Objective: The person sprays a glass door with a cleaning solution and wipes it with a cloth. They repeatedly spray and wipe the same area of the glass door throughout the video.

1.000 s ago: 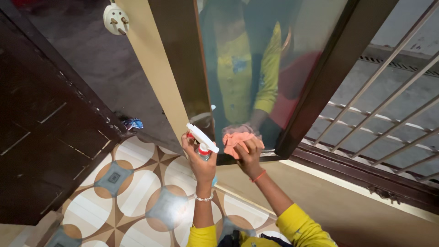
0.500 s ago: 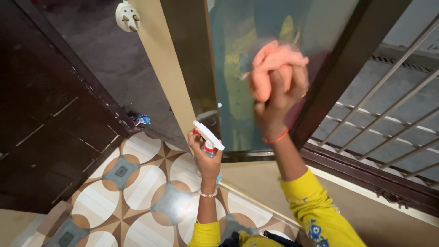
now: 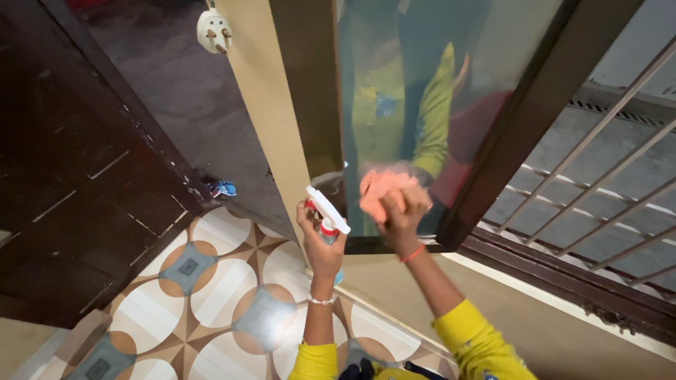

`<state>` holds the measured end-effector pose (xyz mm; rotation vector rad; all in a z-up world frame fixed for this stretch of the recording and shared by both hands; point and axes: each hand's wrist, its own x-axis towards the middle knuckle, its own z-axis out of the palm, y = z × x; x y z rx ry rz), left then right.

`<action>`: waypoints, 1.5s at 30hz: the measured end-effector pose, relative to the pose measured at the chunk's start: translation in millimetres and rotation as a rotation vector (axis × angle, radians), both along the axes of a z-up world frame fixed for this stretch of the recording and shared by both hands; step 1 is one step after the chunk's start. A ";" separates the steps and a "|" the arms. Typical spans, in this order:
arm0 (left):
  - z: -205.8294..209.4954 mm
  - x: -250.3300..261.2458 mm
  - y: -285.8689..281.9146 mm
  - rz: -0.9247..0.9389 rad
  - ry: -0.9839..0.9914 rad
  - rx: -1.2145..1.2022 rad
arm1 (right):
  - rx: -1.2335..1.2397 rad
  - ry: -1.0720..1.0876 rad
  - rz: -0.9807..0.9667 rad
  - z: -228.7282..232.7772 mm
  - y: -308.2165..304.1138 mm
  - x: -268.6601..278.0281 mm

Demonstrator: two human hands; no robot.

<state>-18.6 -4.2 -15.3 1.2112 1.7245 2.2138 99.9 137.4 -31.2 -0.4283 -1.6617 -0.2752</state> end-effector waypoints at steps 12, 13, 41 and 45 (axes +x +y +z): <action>-10.4 -12.1 1.4 -0.014 0.117 0.042 | 0.041 0.017 -0.012 129.4 -7.3 -32.8; -10.7 -12.9 1.0 -0.030 0.113 0.043 | 0.046 -0.012 -0.003 105.0 -8.5 -34.2; -23.7 -39.1 -6.0 -0.421 -0.053 0.028 | 0.070 0.071 0.196 87.6 -49.4 -71.2; -30.6 -50.1 -8.0 -0.533 -0.060 0.038 | -0.003 0.068 0.195 6.5 -56.2 -63.7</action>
